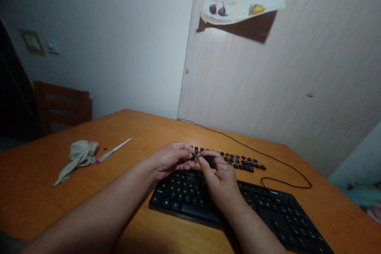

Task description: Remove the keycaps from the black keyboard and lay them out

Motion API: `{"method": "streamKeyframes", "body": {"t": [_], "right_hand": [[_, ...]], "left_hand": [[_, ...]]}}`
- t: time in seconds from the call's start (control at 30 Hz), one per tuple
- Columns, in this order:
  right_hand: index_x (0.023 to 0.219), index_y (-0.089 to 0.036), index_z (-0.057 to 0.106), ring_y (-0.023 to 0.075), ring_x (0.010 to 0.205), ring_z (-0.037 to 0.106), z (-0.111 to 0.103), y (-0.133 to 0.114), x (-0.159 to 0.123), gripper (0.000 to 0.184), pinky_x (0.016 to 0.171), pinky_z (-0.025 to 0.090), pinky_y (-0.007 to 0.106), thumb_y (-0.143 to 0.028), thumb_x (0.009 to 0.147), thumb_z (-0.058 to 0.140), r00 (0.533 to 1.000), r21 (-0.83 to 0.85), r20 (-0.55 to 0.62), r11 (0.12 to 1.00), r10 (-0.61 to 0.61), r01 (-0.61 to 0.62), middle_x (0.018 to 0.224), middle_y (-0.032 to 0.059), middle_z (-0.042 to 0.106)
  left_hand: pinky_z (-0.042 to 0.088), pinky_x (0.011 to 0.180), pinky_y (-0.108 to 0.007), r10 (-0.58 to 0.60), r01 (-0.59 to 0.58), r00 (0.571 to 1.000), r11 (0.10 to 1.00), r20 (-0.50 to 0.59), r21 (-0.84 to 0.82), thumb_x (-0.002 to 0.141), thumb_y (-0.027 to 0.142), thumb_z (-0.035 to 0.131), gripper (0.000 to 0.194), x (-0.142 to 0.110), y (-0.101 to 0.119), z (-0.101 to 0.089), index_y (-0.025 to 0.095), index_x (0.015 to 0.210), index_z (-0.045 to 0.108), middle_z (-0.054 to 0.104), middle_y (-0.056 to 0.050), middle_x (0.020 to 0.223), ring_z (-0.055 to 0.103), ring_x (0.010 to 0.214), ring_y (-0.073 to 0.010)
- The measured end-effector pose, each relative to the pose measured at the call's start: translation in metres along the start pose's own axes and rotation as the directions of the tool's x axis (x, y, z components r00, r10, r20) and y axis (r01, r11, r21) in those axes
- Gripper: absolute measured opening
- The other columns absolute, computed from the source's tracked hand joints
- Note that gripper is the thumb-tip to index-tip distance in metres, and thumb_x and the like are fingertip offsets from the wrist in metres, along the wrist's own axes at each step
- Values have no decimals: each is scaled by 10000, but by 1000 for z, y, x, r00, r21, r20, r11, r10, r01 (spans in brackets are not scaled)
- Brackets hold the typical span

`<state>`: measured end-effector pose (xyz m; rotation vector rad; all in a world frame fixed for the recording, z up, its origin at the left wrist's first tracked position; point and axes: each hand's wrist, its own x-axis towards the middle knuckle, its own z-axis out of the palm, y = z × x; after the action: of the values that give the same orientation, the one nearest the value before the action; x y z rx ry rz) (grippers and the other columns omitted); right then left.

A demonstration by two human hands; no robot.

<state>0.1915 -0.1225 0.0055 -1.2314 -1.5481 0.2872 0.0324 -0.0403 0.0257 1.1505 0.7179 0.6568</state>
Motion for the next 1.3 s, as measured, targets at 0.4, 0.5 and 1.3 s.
{"method": "streamKeyframes", "body": {"t": [0.4,0.5,1.3], "right_hand": [[952,-211,618,248,981,647,-4,3,0,233,893,477,378,-422,930,520,981,-4,-177,997,73,-75,1009,107,700],[938,-216,594,235,959,632,-6,6,2,244,884,462,363,-419,952,459,984,-21,-158,996,79,-83,998,96,685],[995,-206,681,167,568,534,-1,13,7,243,561,396,284,-380,859,580,987,-262,151,965,59,-18,635,-8,592]], "left_hand": [[540,646,-198,23,-19,1000,989,20,-147,790,48,570,159,3,-2,-5,109,937,577,694,-97,818,660,657,-98],[538,632,-193,20,-15,999,987,33,-157,795,65,592,148,3,-2,-6,106,937,577,697,-104,828,664,659,-100],[503,594,-164,13,-15,998,999,62,33,756,69,597,211,1,-4,1,133,954,560,660,-38,744,627,610,-74]]}}
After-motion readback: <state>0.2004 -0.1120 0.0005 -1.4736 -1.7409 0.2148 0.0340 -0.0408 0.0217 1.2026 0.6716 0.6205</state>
